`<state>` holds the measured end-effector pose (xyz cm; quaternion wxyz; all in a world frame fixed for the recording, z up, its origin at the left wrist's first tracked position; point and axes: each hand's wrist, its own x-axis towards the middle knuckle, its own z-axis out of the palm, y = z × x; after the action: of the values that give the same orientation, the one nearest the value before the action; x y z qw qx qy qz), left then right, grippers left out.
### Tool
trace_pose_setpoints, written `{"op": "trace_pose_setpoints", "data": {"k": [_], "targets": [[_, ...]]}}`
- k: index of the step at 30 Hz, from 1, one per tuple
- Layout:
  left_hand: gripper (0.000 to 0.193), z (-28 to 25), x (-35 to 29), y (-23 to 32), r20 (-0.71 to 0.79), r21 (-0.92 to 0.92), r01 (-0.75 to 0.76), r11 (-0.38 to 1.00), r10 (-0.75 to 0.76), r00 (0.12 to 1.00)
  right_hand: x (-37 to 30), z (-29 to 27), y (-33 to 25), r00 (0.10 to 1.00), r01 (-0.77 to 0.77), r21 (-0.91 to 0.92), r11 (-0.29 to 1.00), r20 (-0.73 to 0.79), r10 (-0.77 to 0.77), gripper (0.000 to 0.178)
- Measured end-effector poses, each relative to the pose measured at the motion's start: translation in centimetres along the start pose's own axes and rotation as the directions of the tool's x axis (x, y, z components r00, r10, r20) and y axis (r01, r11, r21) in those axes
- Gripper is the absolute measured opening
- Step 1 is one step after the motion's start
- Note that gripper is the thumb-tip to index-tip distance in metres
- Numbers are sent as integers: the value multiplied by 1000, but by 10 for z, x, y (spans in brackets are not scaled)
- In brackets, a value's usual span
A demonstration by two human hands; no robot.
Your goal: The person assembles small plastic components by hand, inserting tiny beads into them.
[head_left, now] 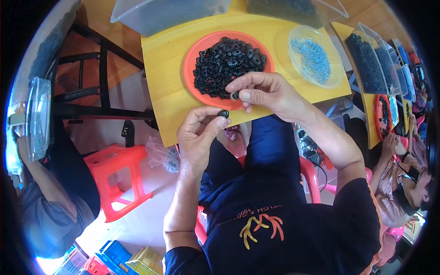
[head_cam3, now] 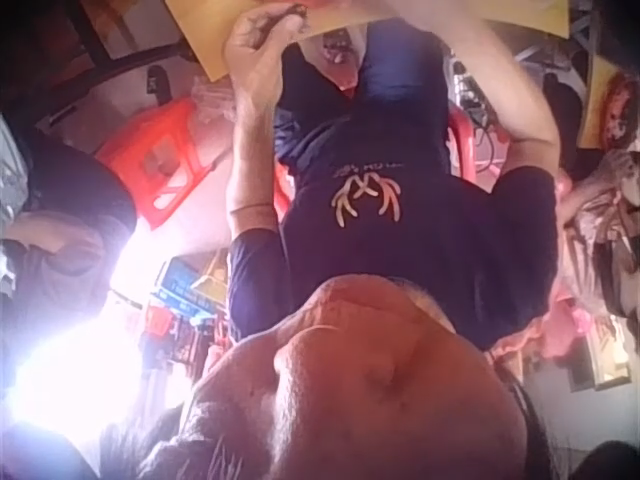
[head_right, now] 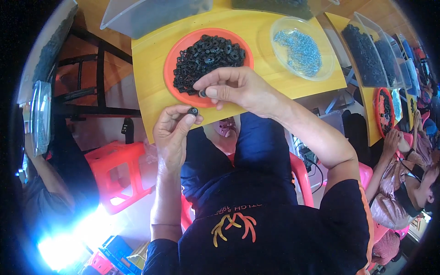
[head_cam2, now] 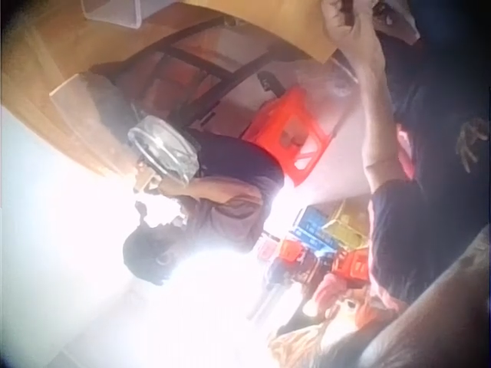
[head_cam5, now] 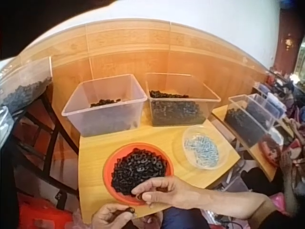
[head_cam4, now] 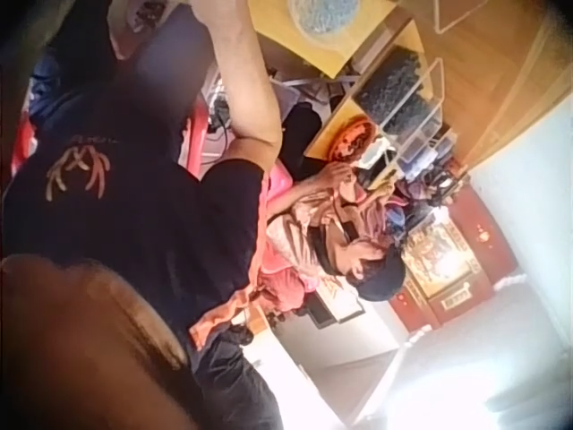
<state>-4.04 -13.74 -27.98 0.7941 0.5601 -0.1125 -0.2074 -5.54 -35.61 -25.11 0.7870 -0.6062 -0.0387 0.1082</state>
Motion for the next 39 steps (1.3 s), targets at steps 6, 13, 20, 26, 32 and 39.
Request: {"op": "trace_pose_setpoints", "data": {"k": [6,13,20,26,32,39], "targets": [[16,14,11,1,10,-92,-90,992,91,996,-8,10,0,994,64,167,984,-101,-48,20],[16,21,13,-2,-37,-70,-182,981,180,983,-9,22,16,924,217,-163,962,-284,-257,16],[15,18,18,-1,14,-131,-160,978,163,986,-13,16,-1,892,224,-749,623,-100,-441,21],[18,13,18,-3,12,-95,-43,995,45,999,-11,12,-13,950,138,-319,938,-227,-217,19],[18,18,17,-3,48,-140,-27,990,34,998,-11,27,-8,977,-45,109,993,-203,66,22],[18,16,16,-3,37,-88,-61,994,64,997,-12,36,5,962,-8,189,982,-266,59,20]]}}
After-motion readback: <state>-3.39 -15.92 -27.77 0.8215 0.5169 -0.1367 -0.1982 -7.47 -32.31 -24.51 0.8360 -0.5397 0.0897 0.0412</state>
